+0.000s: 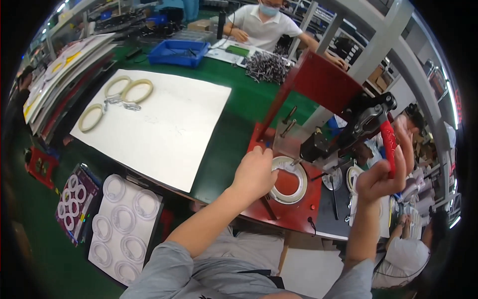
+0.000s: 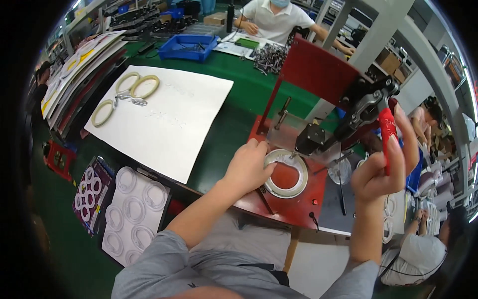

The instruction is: The person assembles circular plastic electronic components by installing internal gears into a plastic housing and applying adhesive tape to secure parts. The assembly is performed using an assembly press and a pick tool.

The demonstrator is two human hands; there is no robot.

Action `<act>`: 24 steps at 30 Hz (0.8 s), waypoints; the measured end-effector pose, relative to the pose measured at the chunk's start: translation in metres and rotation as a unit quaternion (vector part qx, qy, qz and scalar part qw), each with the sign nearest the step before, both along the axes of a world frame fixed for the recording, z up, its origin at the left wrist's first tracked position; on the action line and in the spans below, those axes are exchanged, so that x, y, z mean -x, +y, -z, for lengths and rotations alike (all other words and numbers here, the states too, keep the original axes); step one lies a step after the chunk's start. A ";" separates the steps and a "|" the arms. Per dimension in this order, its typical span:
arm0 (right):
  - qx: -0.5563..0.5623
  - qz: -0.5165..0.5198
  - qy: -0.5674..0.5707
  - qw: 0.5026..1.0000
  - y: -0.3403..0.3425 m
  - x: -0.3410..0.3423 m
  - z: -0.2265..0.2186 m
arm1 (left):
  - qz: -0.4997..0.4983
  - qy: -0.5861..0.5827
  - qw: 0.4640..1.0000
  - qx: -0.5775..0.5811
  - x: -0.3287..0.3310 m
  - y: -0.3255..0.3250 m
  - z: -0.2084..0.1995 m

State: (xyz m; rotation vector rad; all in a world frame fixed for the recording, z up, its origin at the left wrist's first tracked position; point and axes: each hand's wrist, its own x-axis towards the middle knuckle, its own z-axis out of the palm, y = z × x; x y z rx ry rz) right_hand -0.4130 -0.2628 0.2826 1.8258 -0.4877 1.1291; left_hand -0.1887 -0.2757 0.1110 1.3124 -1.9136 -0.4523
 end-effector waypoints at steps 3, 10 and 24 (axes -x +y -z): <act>-0.015 -0.023 -0.025 0.999 -0.001 0.012 -0.061 | 0.013 -0.026 0.999 -0.034 0.003 -0.006 -0.003; -0.544 -0.170 -0.264 0.778 -0.097 0.021 -0.147 | 0.062 -0.009 0.992 -0.112 -0.013 -0.019 -0.016; -0.336 0.117 -0.193 0.914 0.060 0.064 -0.002 | 0.251 0.307 0.909 -0.125 -0.040 0.104 -0.022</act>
